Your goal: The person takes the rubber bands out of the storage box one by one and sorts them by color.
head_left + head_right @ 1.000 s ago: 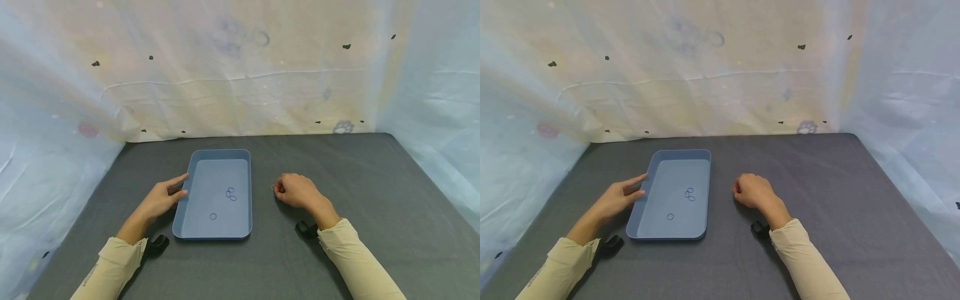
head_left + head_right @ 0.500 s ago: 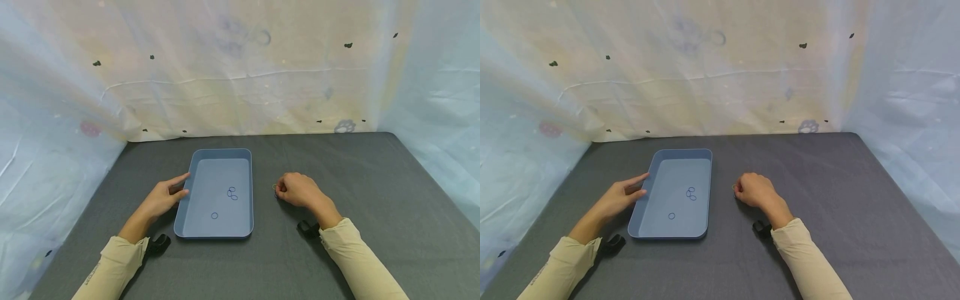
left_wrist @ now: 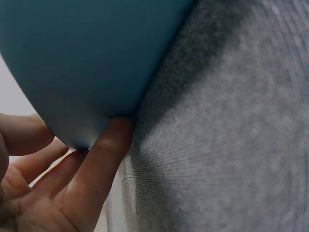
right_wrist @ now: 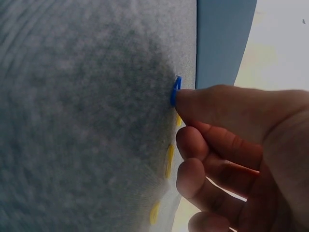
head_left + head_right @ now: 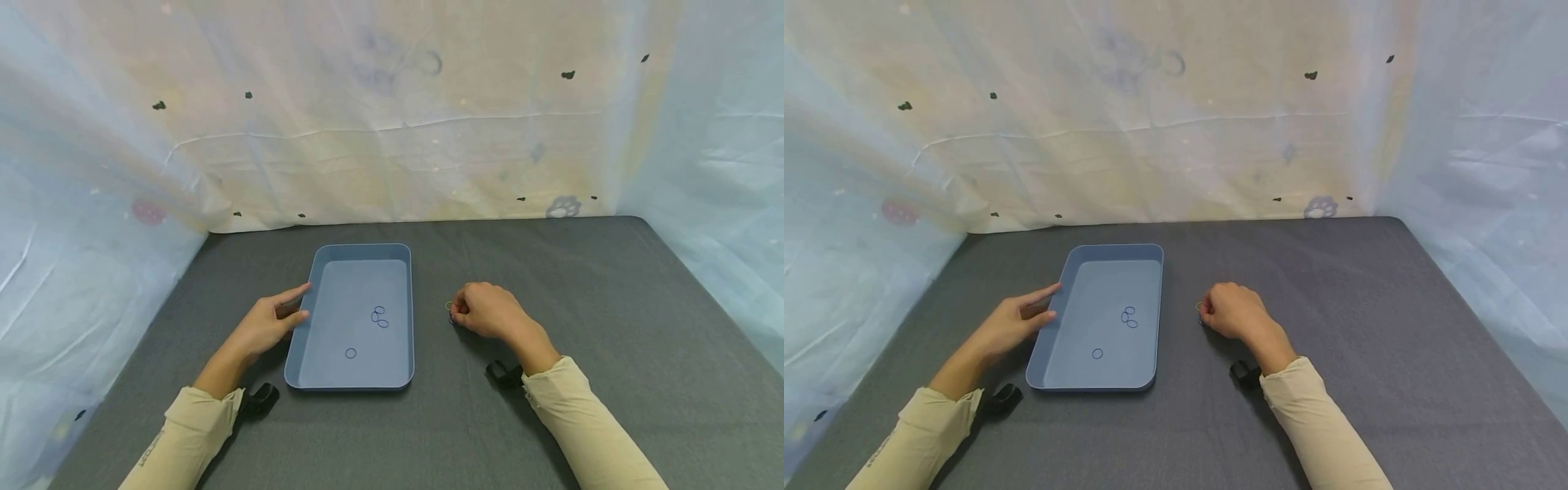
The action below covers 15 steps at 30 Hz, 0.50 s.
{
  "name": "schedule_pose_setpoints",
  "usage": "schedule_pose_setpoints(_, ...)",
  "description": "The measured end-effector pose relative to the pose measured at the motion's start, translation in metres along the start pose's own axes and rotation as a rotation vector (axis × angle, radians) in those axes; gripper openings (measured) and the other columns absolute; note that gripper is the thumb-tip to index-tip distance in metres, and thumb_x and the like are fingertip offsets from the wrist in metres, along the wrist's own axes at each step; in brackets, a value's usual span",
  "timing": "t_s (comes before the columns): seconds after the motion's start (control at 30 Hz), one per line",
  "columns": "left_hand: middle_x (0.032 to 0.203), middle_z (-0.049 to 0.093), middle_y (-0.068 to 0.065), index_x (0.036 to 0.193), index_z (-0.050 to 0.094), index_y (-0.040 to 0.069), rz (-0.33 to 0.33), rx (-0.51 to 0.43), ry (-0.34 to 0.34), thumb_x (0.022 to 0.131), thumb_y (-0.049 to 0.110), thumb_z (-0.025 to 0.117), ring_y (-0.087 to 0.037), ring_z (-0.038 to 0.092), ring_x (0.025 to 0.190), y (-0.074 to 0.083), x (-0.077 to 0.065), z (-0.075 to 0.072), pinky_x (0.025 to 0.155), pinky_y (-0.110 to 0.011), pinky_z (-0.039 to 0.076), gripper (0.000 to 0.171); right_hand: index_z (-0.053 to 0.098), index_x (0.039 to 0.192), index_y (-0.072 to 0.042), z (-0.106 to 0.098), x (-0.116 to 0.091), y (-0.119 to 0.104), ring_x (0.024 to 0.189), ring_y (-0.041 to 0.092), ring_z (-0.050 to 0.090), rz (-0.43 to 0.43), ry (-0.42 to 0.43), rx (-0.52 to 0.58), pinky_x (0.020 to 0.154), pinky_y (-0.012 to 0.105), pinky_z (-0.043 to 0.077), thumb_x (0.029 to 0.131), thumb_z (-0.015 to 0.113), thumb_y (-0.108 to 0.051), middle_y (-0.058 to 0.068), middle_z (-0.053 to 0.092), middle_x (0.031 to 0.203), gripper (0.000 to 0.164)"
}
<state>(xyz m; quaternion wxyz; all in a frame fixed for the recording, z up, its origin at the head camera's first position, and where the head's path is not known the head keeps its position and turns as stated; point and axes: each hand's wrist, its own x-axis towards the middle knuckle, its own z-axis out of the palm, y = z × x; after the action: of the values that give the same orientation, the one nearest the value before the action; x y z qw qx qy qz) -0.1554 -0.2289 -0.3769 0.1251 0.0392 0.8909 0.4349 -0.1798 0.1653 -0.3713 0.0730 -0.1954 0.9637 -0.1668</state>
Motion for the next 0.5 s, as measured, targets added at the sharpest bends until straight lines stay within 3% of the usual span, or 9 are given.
schedule_pose_setpoints(0.5,0.156,0.037,-0.027,0.157,0.033,0.024,0.014,0.001,0.002,0.102,0.022,0.058,-0.045,0.045,0.138,-0.0003,-0.0009,0.0003,0.094,-0.053,0.056,0.061,0.071,0.076,-0.018,0.0045,0.002,0.0002,0.057,0.01,0.049,0.007,0.018,0.002,0.053,0.027,0.037,0.094,0.064,-0.022,-0.007,0.058,0.066,0.02)
